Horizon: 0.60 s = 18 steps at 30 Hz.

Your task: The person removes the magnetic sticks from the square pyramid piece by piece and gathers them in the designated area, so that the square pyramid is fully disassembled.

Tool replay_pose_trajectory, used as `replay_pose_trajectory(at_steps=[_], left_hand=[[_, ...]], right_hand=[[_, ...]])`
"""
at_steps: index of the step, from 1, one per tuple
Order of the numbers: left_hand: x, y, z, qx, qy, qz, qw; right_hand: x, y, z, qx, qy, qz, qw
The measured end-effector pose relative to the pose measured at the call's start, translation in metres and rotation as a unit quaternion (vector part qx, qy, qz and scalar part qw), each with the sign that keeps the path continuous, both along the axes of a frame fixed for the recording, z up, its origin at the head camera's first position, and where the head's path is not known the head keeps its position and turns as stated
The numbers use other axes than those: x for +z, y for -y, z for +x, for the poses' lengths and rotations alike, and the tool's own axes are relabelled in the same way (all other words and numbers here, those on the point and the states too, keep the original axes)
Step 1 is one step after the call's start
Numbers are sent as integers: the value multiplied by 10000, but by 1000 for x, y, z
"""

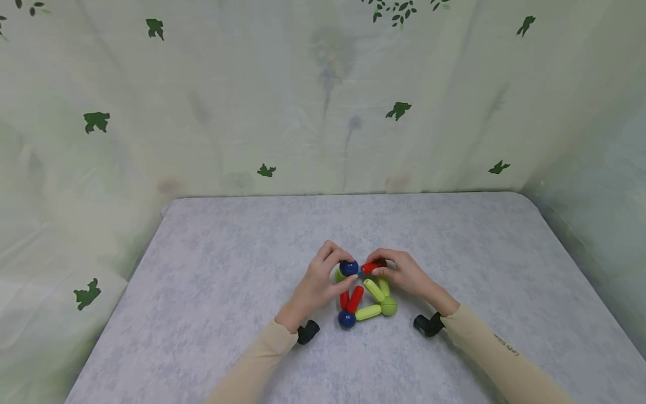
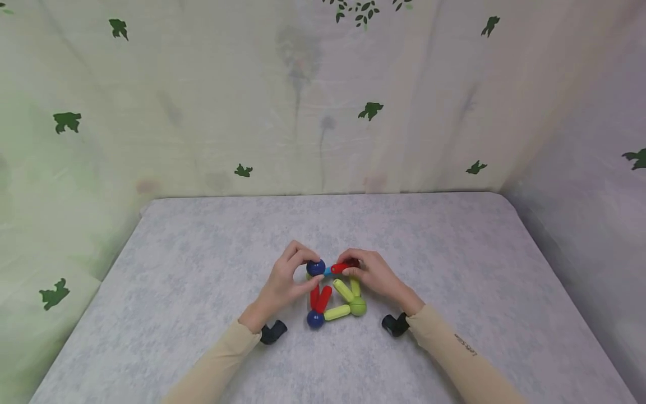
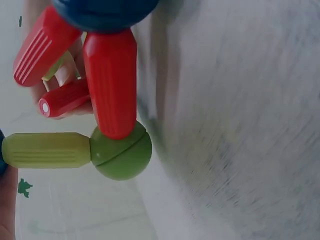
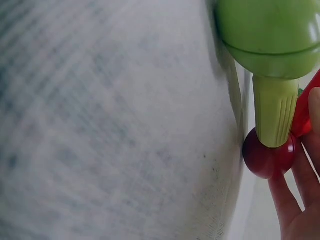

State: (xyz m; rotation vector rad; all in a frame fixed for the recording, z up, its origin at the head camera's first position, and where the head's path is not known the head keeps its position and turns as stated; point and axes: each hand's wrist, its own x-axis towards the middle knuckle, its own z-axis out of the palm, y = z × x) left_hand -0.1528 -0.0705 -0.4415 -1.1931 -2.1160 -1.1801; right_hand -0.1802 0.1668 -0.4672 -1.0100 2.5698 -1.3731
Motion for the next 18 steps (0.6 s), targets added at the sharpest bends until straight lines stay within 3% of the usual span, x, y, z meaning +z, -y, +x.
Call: replay_pose_trajectory(at_steps=[12, 18], left_hand=[[-2, -7, 2, -145, 177, -148, 9996], [0, -7, 3, -87, 482, -271, 9984]], right_hand=[[0, 1, -1, 39, 292, -140, 9995], [0, 1, 0, -22, 370, -306, 9988]])
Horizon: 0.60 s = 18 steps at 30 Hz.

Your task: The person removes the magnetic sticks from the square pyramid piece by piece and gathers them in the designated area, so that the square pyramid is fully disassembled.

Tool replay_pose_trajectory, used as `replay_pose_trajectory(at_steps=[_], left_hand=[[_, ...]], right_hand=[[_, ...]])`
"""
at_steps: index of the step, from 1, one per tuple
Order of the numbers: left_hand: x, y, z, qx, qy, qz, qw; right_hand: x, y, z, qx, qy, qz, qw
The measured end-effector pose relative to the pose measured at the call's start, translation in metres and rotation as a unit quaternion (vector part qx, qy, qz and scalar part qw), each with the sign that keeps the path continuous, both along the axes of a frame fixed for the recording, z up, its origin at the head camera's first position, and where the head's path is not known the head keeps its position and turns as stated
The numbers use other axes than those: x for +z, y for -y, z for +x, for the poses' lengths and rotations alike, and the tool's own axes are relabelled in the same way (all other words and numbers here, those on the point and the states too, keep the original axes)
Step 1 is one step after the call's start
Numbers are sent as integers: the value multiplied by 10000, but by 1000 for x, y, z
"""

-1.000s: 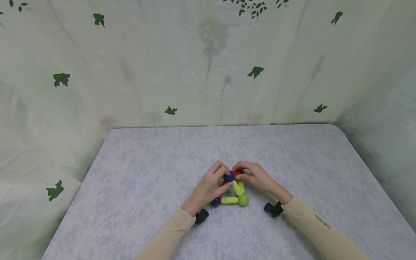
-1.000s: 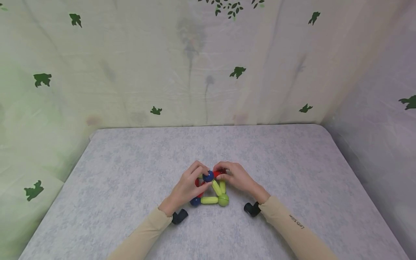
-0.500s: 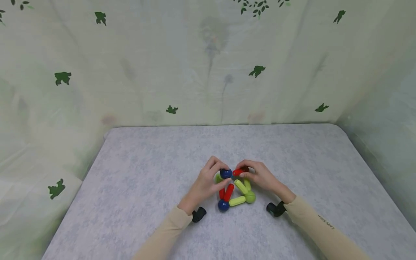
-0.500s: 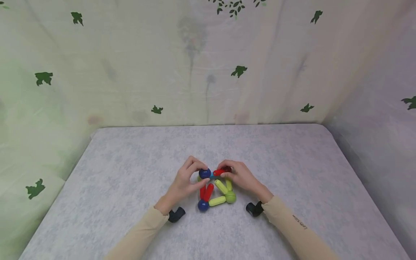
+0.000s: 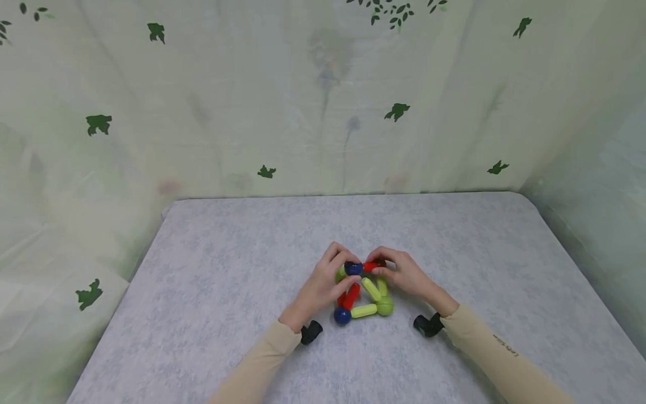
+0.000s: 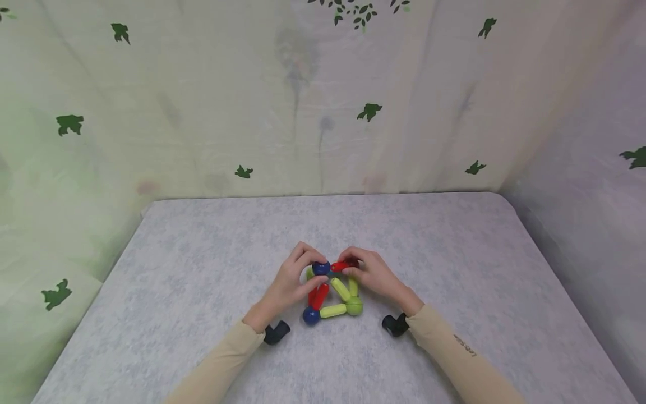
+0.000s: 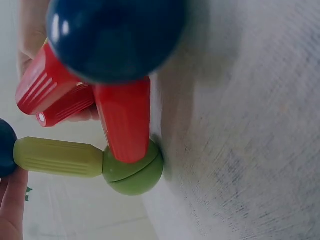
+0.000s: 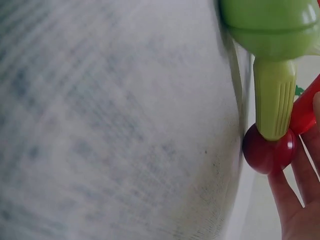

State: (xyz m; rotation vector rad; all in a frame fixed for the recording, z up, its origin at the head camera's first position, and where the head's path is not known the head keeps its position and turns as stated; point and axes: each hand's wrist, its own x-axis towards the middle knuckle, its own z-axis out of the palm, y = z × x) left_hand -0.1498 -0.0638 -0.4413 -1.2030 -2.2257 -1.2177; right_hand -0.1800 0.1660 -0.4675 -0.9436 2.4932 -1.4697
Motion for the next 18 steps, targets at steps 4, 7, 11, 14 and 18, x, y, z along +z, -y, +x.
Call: replay_pose_trajectory(at_steps=[4, 7, 11, 14, 18], left_hand=[[1, 1, 1, 35, 230, -40, 9997], [1, 1, 1, 31, 320, -52, 9995], [1, 0, 1, 33, 385, -23, 9993], [0, 0, 0, 30, 404, 16, 9992], [-1, 1, 0, 46, 465, 66, 9989]], right_hand=[[0, -1, 0, -25, 35, -1, 10000], [0, -1, -1, 16, -55, 41, 10000], [-2, -1, -1, 59, -225, 52, 9997], [-2, -2, -1, 54, -230, 37, 9997], [0, -2, 0, 10, -118, 12, 9999]])
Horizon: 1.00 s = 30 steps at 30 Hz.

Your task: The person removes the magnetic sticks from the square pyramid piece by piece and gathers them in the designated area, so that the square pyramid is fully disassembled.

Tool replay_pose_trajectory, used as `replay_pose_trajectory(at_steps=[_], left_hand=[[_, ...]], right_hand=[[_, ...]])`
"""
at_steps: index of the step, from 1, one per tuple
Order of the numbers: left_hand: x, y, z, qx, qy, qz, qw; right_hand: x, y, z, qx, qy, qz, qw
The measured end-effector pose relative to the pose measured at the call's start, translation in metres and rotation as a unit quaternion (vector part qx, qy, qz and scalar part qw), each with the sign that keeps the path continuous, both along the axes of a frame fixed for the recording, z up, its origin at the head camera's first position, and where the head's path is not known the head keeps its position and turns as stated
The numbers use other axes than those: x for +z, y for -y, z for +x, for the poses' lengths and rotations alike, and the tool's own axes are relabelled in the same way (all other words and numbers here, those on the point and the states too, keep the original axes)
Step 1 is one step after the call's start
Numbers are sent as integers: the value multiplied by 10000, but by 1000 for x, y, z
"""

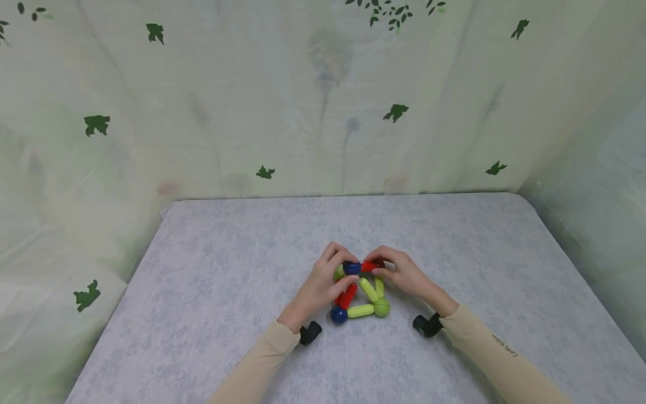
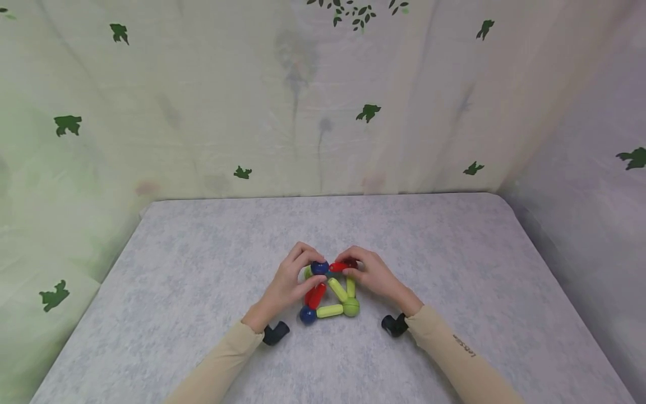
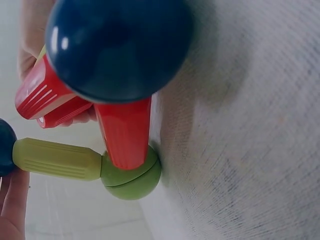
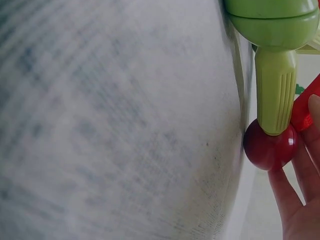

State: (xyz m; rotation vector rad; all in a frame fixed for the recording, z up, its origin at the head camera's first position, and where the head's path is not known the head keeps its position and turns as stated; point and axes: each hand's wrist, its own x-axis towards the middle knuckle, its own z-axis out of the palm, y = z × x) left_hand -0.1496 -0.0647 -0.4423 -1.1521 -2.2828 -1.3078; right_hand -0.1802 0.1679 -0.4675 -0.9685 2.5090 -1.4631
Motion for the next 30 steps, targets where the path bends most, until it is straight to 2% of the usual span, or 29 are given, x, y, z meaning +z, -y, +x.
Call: replay_pose_trajectory(at_steps=[9, 19, 22, 27, 30], left_hand=[[-3, 1, 2, 280, -75, 51, 9996], [-2, 0, 1, 176, -138, 124, 9997], [-2, 0, 1, 141, -170, 102, 9997], [-2, 0, 2, 170, -223, 66, 9996], [-2, 0, 2, 185, -238, 51, 9995]], right_hand=[[4, 1, 4, -40, 88, -62, 9999], [12, 8, 11, -102, 416, -136, 9990], [20, 11, 16, -118, 461, -136, 9988], [41, 14, 28, -70, 465, -241, 9986], [47, 14, 31, -36, 479, -307, 9984]])
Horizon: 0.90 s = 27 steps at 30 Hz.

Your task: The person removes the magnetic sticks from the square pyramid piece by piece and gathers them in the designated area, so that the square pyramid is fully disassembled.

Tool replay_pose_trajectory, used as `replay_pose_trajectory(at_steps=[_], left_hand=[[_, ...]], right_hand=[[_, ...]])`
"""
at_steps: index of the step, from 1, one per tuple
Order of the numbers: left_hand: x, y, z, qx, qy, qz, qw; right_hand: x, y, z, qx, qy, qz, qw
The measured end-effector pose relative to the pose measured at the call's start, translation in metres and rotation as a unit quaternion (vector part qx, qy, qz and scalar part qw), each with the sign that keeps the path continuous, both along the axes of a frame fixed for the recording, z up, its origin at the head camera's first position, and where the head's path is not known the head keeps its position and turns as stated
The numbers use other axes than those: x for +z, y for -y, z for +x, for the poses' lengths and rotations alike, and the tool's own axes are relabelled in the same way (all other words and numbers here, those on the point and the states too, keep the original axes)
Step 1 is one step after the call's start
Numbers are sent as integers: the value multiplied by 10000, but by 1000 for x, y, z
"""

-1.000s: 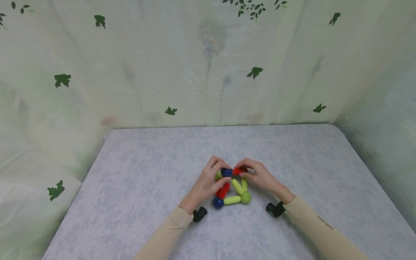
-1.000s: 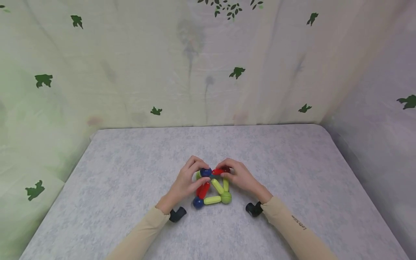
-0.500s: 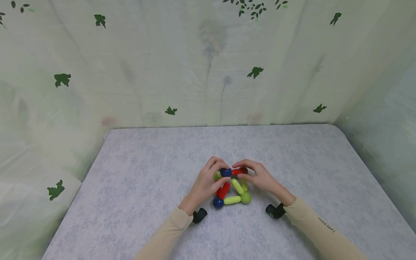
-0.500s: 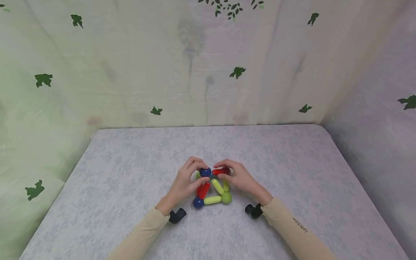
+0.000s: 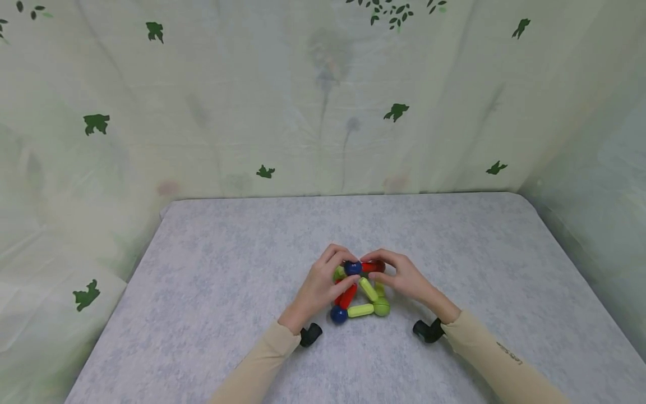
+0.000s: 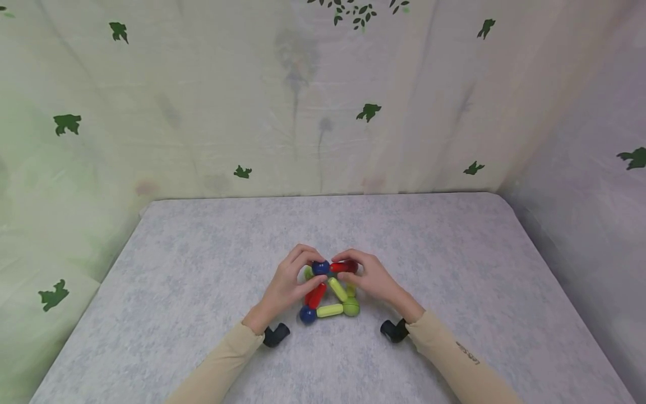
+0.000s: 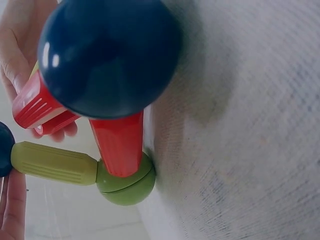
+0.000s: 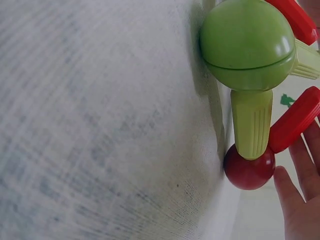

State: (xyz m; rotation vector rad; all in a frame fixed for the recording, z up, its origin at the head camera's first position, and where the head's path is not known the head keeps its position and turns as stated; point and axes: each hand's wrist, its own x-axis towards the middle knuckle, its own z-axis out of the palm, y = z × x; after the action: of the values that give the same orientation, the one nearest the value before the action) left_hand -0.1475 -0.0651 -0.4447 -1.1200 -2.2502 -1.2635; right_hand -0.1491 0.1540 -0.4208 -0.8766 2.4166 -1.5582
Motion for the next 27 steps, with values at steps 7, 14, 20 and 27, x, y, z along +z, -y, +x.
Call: replay_pose_trajectory(at_steps=[7, 14, 20, 27], left_hand=[[-1, -1, 0, -35, 60, -35, 10000], [-2, -2, 2, -86, 140, 16, 9999], [-4, -3, 1, -137, 64, 86, 9998], [-6, -2, 1, -185, 108, 116, 9997]], right_hand=[[-1, -3, 0, 29, 85, -111, 9999], [-3, -3, 0, 58, 3, -163, 9999], [-2, -2, 2, 81, 23, -257, 9996], [-3, 0, 2, 105, -116, -286, 9995]])
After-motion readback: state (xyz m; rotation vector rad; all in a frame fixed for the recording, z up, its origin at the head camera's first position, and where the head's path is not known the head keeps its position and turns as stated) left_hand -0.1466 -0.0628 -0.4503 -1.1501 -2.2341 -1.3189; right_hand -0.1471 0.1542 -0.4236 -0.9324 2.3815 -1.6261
